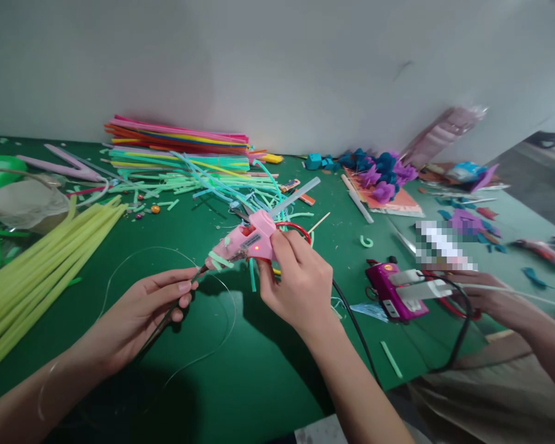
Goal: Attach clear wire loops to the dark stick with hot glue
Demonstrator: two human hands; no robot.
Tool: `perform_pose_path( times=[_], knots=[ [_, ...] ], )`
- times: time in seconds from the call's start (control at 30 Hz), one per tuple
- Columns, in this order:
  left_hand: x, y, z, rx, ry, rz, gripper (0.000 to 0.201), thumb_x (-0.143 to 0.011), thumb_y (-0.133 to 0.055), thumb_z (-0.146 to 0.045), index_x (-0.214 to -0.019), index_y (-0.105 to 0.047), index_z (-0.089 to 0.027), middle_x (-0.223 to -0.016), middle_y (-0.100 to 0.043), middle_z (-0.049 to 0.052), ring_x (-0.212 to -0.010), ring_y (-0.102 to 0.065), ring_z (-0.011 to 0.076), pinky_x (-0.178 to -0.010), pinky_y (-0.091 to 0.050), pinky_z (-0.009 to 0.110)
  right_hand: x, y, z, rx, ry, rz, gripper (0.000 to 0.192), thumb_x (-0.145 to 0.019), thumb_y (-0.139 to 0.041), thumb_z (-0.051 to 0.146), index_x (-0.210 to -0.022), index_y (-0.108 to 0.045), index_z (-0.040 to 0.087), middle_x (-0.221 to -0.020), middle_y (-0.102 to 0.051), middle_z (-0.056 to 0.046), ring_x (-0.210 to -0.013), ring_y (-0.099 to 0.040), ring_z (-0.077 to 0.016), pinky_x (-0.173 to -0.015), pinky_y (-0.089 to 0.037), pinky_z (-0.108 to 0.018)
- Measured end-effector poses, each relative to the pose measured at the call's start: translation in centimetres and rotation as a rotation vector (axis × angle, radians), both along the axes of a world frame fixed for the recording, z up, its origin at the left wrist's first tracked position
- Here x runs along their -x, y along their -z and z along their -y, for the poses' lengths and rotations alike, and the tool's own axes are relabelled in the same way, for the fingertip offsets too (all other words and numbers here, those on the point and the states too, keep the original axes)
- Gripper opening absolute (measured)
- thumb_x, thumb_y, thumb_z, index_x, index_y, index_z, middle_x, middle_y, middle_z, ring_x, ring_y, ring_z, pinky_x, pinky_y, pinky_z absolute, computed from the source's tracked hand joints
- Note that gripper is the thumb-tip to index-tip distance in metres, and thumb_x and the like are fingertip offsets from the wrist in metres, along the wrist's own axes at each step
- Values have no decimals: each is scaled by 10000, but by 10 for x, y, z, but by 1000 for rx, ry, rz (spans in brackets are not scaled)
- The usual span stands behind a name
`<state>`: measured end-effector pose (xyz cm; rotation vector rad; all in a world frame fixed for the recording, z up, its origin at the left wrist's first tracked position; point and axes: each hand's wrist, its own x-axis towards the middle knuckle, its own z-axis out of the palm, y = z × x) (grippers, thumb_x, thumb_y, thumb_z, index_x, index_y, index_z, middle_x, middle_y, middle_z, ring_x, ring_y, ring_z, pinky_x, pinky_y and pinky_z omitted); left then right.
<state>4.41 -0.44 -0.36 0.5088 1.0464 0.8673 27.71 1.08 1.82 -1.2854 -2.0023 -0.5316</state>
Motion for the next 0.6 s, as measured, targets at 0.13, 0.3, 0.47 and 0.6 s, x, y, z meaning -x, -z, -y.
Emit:
perform_pose_path(
  times=[0.13,0.3,0.47,0.6],
  knots=[
    [0,0,0,1,5,3,272,-742,-795,-150,-1009,-749,-138,-736,-685,20,-564,-586,62,-502,-519,136,0,0,0,1,-4,2,137,-822,-589,163,-958,-567,171,-904,-676,-96,-732,-620,-200,-573,-466,-302],
    [1,0,1,-1,10,8,270,-735,-805,-160,-999,-750,-137,-714,-675,13,-555,-576,60,-492,-510,134,0,0,0,-7,1,-2,116,-833,-577,164,-949,-567,171,-891,-670,-97,-740,-625,-204,-576,-468,-303],
    [1,0,1,-10,14,11,274,-737,-806,-164,-1004,-748,-138,-734,-677,16,-586,-584,66,-502,-513,138,1,0,0,-5,5,-11,119,-832,-578,165,-950,-564,177,-888,-662,-96,-752,-624,-210,-582,-472,-308],
    [0,0,0,-12,15,10,278,-740,-804,-162,-1011,-745,-138,-735,-674,16,-581,-579,65,-501,-512,141,2,0,0,18,1,-13,148,-830,-575,170,-976,-565,193,-896,-656,-84,-767,-625,-209,-586,-469,-307]
  ],
)
